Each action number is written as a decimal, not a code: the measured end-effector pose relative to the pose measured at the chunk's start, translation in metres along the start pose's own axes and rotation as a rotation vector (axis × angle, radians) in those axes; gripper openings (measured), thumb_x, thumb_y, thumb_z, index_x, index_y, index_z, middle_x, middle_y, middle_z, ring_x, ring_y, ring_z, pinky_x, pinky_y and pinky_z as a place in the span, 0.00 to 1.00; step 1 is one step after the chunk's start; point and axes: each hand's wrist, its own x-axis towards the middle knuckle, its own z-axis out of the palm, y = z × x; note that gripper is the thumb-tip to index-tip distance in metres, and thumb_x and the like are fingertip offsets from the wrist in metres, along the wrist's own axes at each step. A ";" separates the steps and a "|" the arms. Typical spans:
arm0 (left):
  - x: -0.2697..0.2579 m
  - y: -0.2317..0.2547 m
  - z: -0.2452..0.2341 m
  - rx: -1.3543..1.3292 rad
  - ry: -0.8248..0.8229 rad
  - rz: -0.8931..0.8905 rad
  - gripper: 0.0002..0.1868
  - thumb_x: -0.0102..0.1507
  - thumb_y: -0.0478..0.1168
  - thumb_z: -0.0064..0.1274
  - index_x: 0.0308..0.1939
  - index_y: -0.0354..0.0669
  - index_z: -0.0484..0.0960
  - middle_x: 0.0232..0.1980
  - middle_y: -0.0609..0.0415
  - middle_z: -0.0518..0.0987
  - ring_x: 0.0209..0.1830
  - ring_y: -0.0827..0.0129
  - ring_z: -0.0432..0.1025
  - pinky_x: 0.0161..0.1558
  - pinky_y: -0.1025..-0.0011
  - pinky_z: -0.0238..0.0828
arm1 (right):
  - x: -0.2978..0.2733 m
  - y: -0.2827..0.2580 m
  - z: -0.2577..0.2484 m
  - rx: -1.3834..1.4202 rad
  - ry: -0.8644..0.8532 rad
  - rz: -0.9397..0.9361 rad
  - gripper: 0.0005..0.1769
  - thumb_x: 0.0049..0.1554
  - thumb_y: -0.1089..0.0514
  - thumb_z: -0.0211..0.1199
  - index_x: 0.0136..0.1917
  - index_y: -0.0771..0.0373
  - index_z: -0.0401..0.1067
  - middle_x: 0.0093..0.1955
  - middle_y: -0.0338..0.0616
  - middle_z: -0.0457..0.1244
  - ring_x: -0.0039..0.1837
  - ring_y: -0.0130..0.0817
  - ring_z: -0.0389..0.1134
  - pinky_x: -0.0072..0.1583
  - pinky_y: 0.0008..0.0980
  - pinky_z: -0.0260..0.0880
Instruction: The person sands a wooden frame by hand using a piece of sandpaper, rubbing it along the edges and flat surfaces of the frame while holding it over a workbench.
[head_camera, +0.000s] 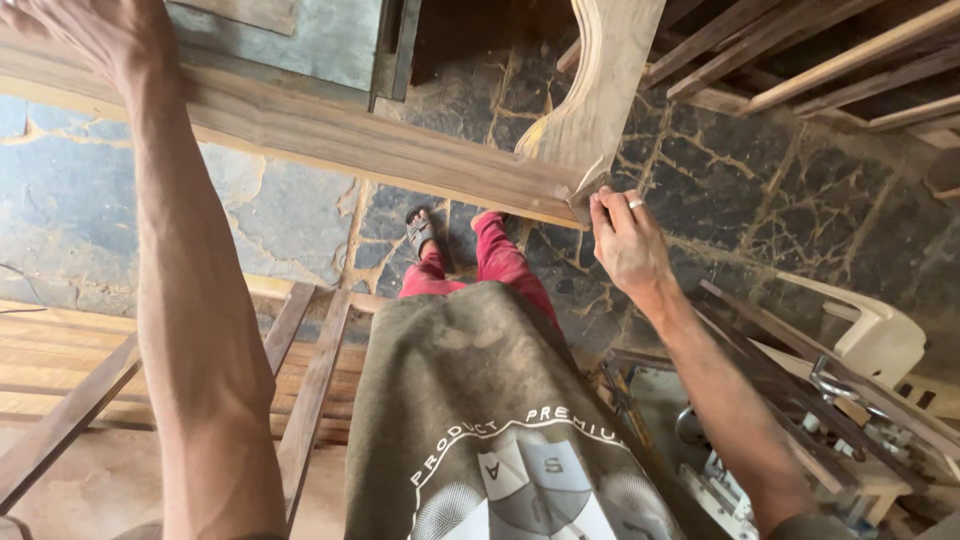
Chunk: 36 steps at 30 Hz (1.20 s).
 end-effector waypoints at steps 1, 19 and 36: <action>0.001 -0.002 0.004 -0.025 0.019 -0.009 0.58 0.67 0.83 0.36 0.82 0.41 0.46 0.86 0.35 0.44 0.87 0.41 0.31 0.84 0.35 0.29 | 0.005 0.003 -0.002 -0.007 -0.068 -0.003 0.02 0.60 0.71 0.67 0.45 0.75 0.77 0.50 0.50 0.67 0.53 0.48 0.68 0.53 0.43 0.74; -0.018 -0.008 0.017 -0.024 -0.121 -0.106 0.59 0.64 0.84 0.33 0.83 0.42 0.52 0.85 0.37 0.47 0.87 0.41 0.32 0.82 0.33 0.29 | 0.035 -0.006 -0.021 -0.140 -0.273 -0.032 0.13 0.45 0.70 0.65 0.47 0.73 0.78 0.48 0.56 0.69 0.51 0.47 0.69 0.58 0.39 0.72; -0.012 0.003 0.008 -0.064 -0.026 -0.137 0.57 0.64 0.83 0.35 0.80 0.42 0.57 0.83 0.37 0.51 0.85 0.41 0.35 0.81 0.33 0.29 | 0.020 -0.001 -0.013 0.212 -0.021 0.102 0.13 0.55 0.73 0.63 0.53 0.72 0.80 0.50 0.56 0.71 0.52 0.49 0.72 0.54 0.40 0.76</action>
